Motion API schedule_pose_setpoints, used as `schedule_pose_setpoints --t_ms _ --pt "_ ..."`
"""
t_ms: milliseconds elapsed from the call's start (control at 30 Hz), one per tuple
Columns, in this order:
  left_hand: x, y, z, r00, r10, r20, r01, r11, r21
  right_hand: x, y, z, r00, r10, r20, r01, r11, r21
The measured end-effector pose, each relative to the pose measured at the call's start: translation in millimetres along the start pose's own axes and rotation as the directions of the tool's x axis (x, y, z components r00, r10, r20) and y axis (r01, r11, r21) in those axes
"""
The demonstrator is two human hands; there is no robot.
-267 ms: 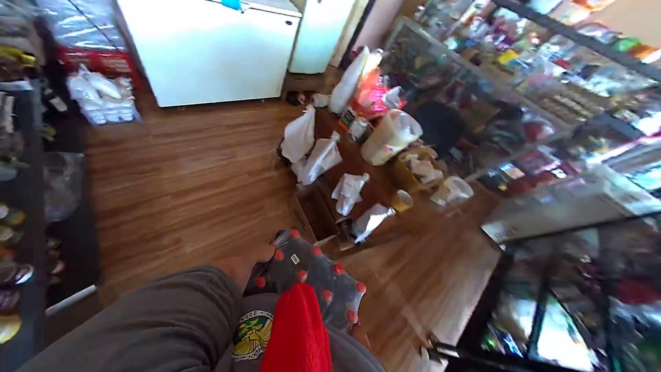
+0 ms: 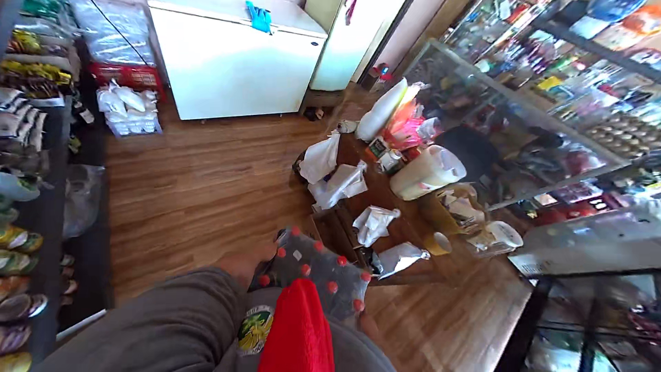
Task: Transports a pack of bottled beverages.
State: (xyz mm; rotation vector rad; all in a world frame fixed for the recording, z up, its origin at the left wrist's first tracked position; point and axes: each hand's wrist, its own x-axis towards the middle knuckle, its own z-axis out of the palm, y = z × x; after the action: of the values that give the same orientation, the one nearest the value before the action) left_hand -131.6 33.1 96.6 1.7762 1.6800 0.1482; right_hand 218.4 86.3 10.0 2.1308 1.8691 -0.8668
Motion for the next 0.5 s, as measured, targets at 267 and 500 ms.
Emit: schedule_pose_setpoints --t_ms 267,500 --pt "92 -133 -56 0.843 -0.49 0.22 0.531 0.697 -0.482 115 -137 -19 0.969 0.176 0.171 -0.232 0.886 0.402" --pt "160 -223 -128 0.786 -0.604 0.133 0.594 0.678 -0.433 251 -257 -7 0.966 0.058 0.253 -0.149 0.923 0.355"
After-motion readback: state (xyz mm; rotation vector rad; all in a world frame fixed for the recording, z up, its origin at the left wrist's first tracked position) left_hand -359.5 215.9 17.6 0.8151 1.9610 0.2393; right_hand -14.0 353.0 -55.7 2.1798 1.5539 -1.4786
